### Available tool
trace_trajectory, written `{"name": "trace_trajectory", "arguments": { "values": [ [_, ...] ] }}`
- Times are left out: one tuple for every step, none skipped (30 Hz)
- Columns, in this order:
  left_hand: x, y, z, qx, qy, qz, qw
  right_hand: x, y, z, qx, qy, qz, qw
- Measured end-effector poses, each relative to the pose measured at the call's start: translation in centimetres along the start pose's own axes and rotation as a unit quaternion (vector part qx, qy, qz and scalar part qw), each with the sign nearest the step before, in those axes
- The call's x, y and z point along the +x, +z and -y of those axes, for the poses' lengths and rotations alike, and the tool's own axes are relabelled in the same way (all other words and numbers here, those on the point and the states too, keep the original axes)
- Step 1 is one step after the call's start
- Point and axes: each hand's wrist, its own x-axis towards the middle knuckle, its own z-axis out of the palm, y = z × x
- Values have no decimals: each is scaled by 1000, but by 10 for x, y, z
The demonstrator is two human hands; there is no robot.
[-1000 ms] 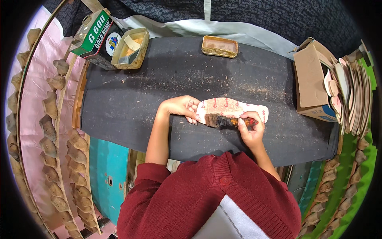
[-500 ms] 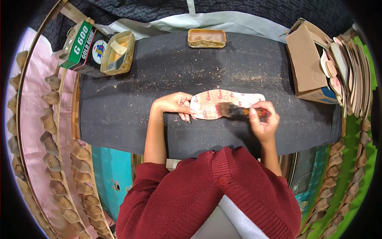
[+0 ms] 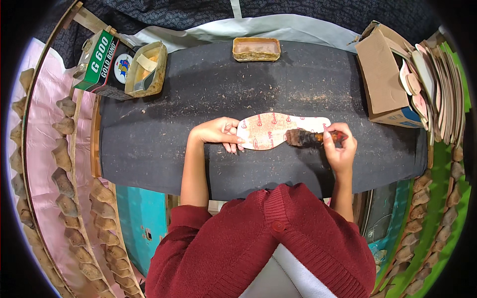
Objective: The person takes shoe soles from a box, applies glue onto them using a brush, and places them into a basket.
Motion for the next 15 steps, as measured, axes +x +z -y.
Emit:
{"name": "trace_trajectory", "arguments": {
  "values": [
    [0, -1, -1, 3, 1, 0, 1000, 2, -2, -3, 14, 22, -11, 1000],
    [0, 0, -1, -2, 3, -1, 1000, 5, -2, -4, 12, 13, -26, 999],
    [-1, 1, 0, -6, 4, -2, 1000, 7, -2, -2, 13, 10, -29, 999],
    [0, 1, 1, -9, 12, -3, 1000, 8, 0, 2, 9, 13, -22, 1000],
    [1, 1, 1, -6, 12, -1, 1000, 8, 2, 6, 6, 16, -16, 1000],
    [1, 2, 0, -7, 12, -1, 1000, 6, 9, 3, 25, 2, -10, 1000],
    [1, 2, 0, -10, 13, -2, 1000, 5, 15, 5, 56, 18, 6, 998],
    [1, 1, 0, -11, 10, 0, 1000, 5, 21, 8, 58, 7, 23, 998],
    [1, 0, 0, -10, 11, 2, 1000, 5, 25, 10, 60, -4, 41, 997],
    [0, 0, -2, -3, 12, 2, 1000, 4, 29, 12, 52, -8, 50, 997],
    [1, 1, -3, 4, 14, 3, 1000, 4, 31, 12, 43, -12, 59, 997],
    [1, 2, -3, 6, 15, 6, 1000, 4, 32, 10, 52, -4, 56, 997],
    [0, 3, -2, 3, 10, -1, 1000, 5, 31, 7, 51, -6, 56, 997],
    [0, 3, -2, -1, 6, -7, 1000, 6, 28, 3, 66, 30, 46, 996],
    [0, 2, -3, 0, 8, -7, 1000, 8, 23, -1, 80, 66, 37, 994]
  ]
}}
